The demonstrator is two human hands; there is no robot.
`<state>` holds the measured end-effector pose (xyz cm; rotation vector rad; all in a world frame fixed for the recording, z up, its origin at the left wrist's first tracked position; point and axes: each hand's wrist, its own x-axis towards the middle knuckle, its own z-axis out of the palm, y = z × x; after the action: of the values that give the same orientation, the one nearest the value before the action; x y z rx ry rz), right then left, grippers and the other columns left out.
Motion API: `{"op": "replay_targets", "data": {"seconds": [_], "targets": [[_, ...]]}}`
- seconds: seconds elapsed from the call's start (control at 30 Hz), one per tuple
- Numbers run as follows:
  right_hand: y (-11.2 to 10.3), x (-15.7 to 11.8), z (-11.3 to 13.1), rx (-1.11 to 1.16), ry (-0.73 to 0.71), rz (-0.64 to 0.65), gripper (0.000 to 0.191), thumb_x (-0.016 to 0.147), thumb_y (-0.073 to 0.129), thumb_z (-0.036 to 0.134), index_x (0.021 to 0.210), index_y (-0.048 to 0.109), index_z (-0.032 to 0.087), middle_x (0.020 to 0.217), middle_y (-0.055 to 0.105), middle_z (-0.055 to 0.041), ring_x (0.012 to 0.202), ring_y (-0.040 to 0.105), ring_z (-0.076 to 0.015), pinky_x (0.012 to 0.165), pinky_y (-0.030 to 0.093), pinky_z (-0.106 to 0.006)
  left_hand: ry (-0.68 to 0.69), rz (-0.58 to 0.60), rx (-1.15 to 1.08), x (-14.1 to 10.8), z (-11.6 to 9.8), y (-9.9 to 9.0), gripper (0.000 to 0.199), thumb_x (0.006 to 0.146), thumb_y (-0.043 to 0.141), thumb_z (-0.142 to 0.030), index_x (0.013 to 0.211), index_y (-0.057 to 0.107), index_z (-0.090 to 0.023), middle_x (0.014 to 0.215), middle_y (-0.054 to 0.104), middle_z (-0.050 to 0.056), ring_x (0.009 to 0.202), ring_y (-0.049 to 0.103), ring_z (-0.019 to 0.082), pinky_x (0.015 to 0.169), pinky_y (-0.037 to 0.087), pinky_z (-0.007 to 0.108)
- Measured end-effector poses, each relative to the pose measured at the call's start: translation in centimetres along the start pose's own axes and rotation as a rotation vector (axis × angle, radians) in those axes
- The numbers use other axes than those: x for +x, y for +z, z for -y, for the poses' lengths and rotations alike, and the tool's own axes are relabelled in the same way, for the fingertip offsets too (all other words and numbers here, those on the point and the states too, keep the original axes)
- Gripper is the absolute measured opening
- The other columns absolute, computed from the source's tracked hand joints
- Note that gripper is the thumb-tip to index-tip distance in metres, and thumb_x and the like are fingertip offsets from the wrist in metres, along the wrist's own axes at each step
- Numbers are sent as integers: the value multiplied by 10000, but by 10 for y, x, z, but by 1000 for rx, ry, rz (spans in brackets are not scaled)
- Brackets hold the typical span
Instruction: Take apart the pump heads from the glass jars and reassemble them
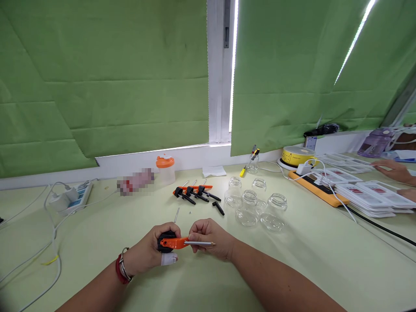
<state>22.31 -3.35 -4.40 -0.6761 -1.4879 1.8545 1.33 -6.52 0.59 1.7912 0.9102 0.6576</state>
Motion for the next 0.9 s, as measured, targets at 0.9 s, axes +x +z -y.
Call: {"op": "replay_targets", "data": {"seconds": [0.9], "targets": [[7,1,-1,2,14,-9,365,711,711,463,738,561,132,551,616,2,400,376,-40,405,222,-184,-2,35,45,1,-4,1,348,611,654,-104,908,497,-196,725,420,-68,592,346,73,544,313,204]]}}
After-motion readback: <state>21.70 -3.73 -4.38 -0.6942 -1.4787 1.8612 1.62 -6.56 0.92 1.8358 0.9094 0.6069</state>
